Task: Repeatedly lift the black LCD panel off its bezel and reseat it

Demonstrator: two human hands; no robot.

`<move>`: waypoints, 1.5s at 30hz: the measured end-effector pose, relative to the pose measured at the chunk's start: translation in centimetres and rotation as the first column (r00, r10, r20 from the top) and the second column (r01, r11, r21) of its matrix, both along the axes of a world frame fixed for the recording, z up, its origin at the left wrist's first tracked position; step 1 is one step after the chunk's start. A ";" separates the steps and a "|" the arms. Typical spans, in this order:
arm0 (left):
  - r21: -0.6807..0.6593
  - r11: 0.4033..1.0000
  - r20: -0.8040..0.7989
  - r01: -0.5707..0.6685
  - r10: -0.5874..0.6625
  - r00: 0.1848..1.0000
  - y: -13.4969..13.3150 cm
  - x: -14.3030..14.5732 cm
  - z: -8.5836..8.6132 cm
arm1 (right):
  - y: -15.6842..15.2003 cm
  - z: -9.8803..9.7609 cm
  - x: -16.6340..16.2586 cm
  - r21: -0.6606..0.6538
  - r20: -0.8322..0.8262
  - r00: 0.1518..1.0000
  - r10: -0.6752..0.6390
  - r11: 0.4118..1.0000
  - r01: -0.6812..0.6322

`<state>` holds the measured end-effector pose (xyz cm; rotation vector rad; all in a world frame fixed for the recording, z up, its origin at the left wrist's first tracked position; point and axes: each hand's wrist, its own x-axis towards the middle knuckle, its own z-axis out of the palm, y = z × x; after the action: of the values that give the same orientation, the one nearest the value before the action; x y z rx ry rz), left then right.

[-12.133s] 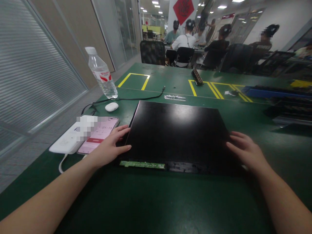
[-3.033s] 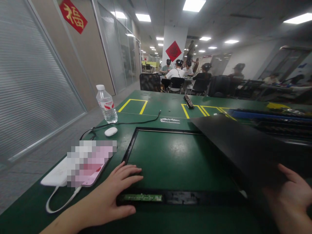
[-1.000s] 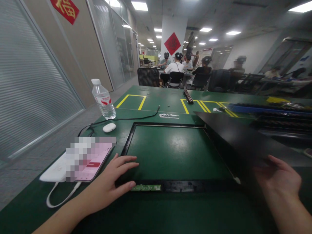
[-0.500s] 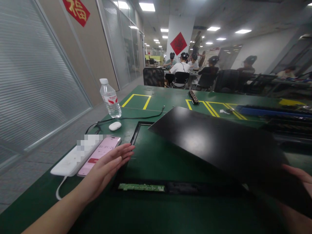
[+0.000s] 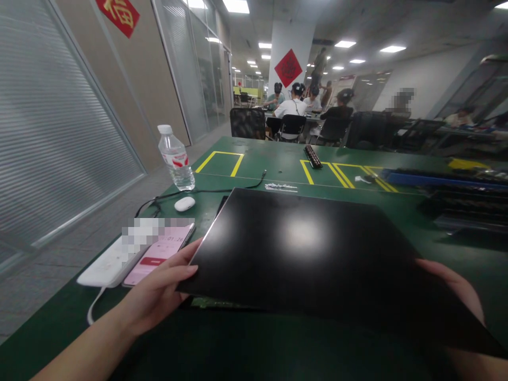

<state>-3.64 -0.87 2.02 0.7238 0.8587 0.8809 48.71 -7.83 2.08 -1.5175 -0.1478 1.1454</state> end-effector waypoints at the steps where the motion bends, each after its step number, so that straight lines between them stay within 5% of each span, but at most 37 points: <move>1: -0.007 1.000 0.003 -0.005 0.005 1.000 0.0 -0.1 -0.1 | 0.2 0.6 -0.8 -0.020 -0.027 0.999 -0.026 0.999 0.025; 5: -0.021 0.997 -0.007 -0.081 0.081 0.997 -0.4 0.3 0.9 | 0.6 2.0 -2.7 -0.066 -0.009 0.999 -0.044 0.997 0.043; 10: -0.012 0.971 -0.042 -0.238 0.237 0.970 -1.4 1.2 3.5 | 1.1 0.7 -2.5 0.057 -0.005 0.985 0.172 0.984 -0.171; 14: -0.005 0.962 -0.033 -0.273 0.273 0.962 -1.7 1.3 4.4 | 1.7 -0.3 -1.4 0.110 0.146 0.970 0.194 0.971 -0.211; 23: 0.075 0.897 -0.036 -0.435 0.438 0.898 -1.4 1.9 4.4 | 2.1 -0.8 -0.6 0.211 0.167 0.967 0.195 0.950 -0.228; 36: 0.031 0.938 -0.045 -0.346 0.347 0.937 -1.1 2.4 3.5 | 2.0 -2.0 -0.4 0.134 0.437 0.870 0.229 0.940 -0.314; 45: 0.018 0.902 -0.051 -0.432 0.432 0.900 -1.1 2.8 4.3 | 1.9 -2.0 -1.0 0.200 0.385 0.882 0.271 0.909 -0.366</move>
<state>-0.81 -1.98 6.31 0.5703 1.0885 1.2650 47.76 -5.90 0.13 -1.4712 -0.7968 1.0485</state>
